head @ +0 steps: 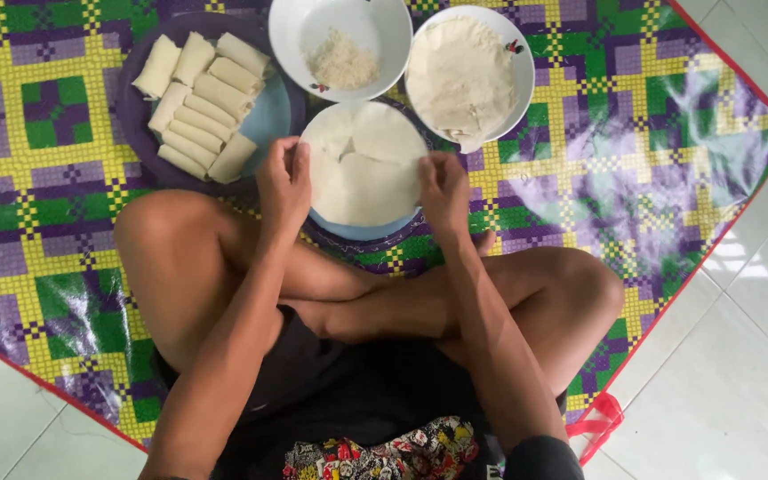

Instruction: Assembling and rolling spring rolls by hand while sitting on a mat

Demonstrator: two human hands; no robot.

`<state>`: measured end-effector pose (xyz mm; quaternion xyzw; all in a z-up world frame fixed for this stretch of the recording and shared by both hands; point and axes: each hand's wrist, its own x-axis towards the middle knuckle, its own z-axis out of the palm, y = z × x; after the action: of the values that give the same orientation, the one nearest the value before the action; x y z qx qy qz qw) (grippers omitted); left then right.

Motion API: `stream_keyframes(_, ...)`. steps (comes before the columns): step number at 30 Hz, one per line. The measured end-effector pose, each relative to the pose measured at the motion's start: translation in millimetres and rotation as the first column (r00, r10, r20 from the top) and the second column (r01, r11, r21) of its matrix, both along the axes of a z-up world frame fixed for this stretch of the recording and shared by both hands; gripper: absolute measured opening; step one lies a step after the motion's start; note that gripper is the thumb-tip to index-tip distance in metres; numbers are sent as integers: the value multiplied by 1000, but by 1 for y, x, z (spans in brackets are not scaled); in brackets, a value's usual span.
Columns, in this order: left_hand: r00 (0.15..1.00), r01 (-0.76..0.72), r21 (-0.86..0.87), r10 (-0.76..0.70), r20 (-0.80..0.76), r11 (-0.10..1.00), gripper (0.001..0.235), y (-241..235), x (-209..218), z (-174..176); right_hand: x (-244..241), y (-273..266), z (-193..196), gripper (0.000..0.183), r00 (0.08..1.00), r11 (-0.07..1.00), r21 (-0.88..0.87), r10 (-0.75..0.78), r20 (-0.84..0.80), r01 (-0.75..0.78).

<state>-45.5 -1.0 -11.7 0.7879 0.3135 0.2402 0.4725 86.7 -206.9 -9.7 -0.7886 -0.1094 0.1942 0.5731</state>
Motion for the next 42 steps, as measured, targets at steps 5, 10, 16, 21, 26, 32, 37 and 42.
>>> stream_keyframes(5,974,31,-51,-42,-221,998,30,6,-7,-28,2,-5,-21,30,997,977,-204,66,44,-56)
stream_keyframes(10,960,78,-169,-119,-252,983,36,9,-8,-28,3,-5,-30,32,991,930,-366,77,108,-33)
stream_keyframes(16,950,18,-171,-71,-305,985,45,5,1,-19,6,0,-9,30,998,999,-2,-46,-47,46)
stream_keyframes(21,974,32,-126,-60,-220,991,45,8,-7,-33,5,-3,-18,25,989,999,-3,-47,-137,47)
stream_keyframes(26,881,15,107,38,-471,994,41,-5,-7,-18,35,3,-6,17,936,891,-440,55,347,111)
stream_keyframes(32,960,16,346,83,-268,938,28,-14,0,17,83,6,-29,20,844,722,-674,258,471,155)
stream_keyframes(37,987,-35,433,100,-129,901,23,-13,7,1,87,6,-49,14,819,695,-684,248,518,222)
stream_keyframes(42,996,-30,375,61,-72,926,21,-17,11,5,93,8,-45,16,796,701,-696,328,508,156)
